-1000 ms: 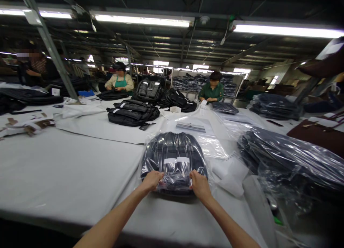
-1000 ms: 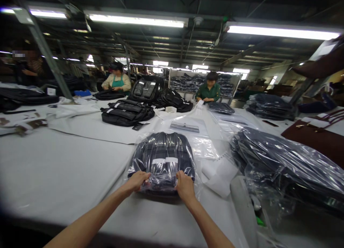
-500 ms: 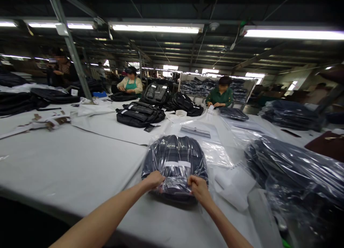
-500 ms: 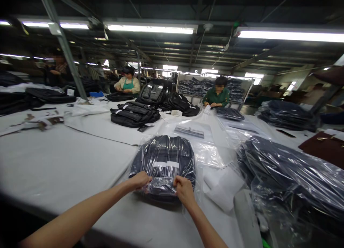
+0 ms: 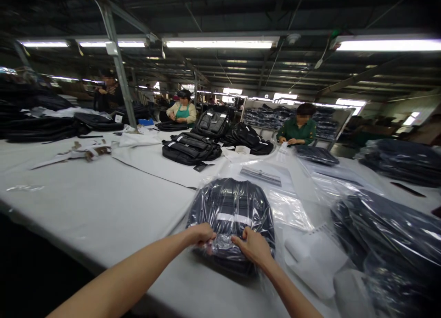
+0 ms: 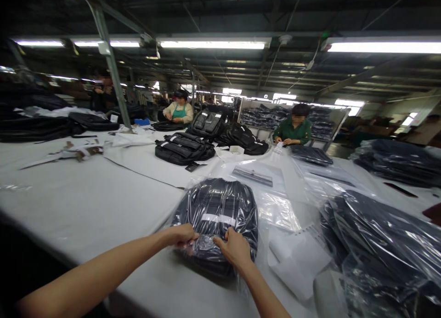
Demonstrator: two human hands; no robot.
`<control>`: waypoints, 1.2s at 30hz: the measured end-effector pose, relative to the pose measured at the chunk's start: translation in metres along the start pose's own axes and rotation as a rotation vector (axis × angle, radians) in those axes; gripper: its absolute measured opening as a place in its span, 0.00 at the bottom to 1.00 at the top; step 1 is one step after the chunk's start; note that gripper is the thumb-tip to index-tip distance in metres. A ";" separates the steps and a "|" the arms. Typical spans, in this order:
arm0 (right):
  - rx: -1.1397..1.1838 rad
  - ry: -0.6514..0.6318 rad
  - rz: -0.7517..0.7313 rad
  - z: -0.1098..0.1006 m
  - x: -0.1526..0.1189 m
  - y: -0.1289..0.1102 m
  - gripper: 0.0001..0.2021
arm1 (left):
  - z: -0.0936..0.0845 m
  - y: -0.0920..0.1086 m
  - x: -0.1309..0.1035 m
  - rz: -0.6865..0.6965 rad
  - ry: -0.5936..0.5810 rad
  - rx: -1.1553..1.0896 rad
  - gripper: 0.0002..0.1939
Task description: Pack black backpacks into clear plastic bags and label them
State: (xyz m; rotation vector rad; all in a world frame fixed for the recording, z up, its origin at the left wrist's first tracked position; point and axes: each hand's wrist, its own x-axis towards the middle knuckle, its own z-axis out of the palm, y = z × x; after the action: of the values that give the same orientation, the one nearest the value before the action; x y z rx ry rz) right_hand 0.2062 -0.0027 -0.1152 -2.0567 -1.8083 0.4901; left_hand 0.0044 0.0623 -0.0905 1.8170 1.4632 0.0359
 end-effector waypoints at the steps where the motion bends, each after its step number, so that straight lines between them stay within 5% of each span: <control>1: -0.011 -0.014 0.011 0.001 0.002 0.000 0.18 | -0.002 0.003 0.000 -0.088 -0.078 0.009 0.15; 5: -0.025 -0.030 0.021 0.004 0.006 0.001 0.17 | -0.012 0.017 -0.003 -0.305 -0.308 0.009 0.17; 9: -0.020 -0.054 0.017 0.004 0.007 0.001 0.17 | -0.018 0.033 -0.011 -0.364 -0.348 0.004 0.19; 13: -0.024 -0.070 0.019 0.005 0.009 0.003 0.18 | -0.017 0.042 -0.024 -0.302 -0.227 0.065 0.21; 17: -0.026 -0.063 0.009 0.009 0.011 0.006 0.19 | -0.016 0.051 -0.033 -0.077 0.054 0.179 0.13; 21: -0.009 -0.052 -0.005 0.010 0.011 0.007 0.19 | -0.048 0.056 -0.039 0.110 0.148 0.186 0.16; 23: 0.006 -0.059 -0.003 0.010 0.011 0.008 0.19 | -0.077 0.043 -0.051 0.184 0.119 0.130 0.22; 26: 0.023 -0.059 0.007 0.009 0.011 0.008 0.19 | -0.110 -0.009 -0.082 0.283 0.076 0.042 0.35; 28: 0.024 -0.058 0.009 0.009 0.010 0.008 0.18 | -0.110 -0.056 -0.104 0.319 0.099 0.041 0.52; 31: 0.017 -0.065 0.009 0.009 0.010 0.007 0.18 | -0.084 -0.108 -0.120 0.382 0.241 0.175 0.62; 33: 0.016 -0.062 0.014 0.009 0.011 0.007 0.18 | -0.062 -0.118 -0.118 0.467 0.372 0.205 0.56; 36: 0.017 -0.055 0.023 0.009 0.011 0.006 0.17 | -0.040 -0.102 -0.105 0.605 0.482 0.067 0.21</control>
State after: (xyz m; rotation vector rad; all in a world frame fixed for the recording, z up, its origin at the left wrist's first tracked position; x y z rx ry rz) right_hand 0.2088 0.0080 -0.1260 -2.0735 -1.8071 0.5721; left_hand -0.1326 -0.0007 -0.0764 2.3532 1.1613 0.7783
